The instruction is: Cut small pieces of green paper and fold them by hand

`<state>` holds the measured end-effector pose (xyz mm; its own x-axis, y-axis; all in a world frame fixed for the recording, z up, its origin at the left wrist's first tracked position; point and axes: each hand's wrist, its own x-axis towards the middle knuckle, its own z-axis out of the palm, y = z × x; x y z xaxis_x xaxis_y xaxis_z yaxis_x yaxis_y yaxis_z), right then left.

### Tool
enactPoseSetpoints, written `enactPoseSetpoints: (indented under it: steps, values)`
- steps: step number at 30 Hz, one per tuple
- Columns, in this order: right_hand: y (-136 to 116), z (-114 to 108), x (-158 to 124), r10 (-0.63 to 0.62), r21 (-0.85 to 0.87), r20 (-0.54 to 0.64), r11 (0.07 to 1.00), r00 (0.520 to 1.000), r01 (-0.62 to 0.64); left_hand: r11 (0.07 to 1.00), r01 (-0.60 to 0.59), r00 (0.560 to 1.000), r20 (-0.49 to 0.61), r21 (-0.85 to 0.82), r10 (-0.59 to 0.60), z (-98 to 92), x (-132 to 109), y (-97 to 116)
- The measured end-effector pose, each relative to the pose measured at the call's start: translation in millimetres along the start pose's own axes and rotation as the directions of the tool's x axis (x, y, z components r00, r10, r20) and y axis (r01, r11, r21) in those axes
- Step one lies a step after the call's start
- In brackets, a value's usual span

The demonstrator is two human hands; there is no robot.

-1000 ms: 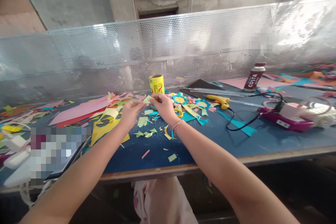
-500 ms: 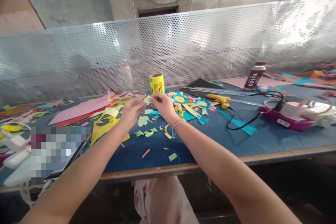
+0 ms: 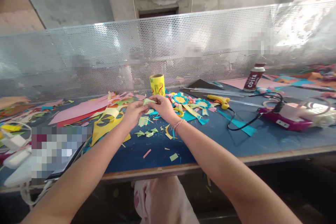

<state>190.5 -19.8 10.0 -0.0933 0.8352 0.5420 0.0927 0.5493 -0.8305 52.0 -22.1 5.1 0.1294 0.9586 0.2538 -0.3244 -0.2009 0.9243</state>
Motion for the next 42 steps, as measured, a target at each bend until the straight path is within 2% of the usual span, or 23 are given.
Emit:
enactPoseSetpoints:
  steps: [5, 9, 17, 22, 29, 37, 42]
  values:
    - [12, 4, 1, 0.066, 0.137, 0.095, 0.987, 0.993, -0.079, 0.995, 0.033, 0.999, -0.028, -0.099, -0.036, 0.1, -1, 3]
    - [12, 6, -1, 0.103, 0.191, 0.074, 0.975, 0.992, -0.115, 0.994, 0.030, 0.998, -0.045, -0.105, -0.035, 1.6, -2, 3]
    - [8, 6, -2, 0.130, 0.157, 0.020, 0.979, 0.991, -0.131, 0.993, 0.044, 0.998, -0.032, -0.105, -0.047, 1.6, -1, 2]
    - [14, 5, -1, 0.174, 0.218, 0.027, 0.960, 0.984, -0.175, 0.995, 0.052, 0.998, -0.016, -0.081, -0.053, 1.2, -2, 3]
    - [9, 8, -4, 0.179, 0.239, 0.014, 0.955, 0.984, -0.177, 0.996, 0.041, 0.996, -0.071, -0.073, -0.047, 4.1, -2, 2]
    - [12, 10, -3, 0.198, 0.328, -0.020, 0.927, 0.980, -0.180, 0.997, 0.015, 0.997, -0.078, -0.082, -0.022, 6.2, -2, 1]
    - [9, 8, -2, 0.259, 0.365, 0.006, 0.898, 0.966, -0.243, 0.998, 0.019, 0.995, -0.093, -0.064, -0.025, 6.3, -2, 0]
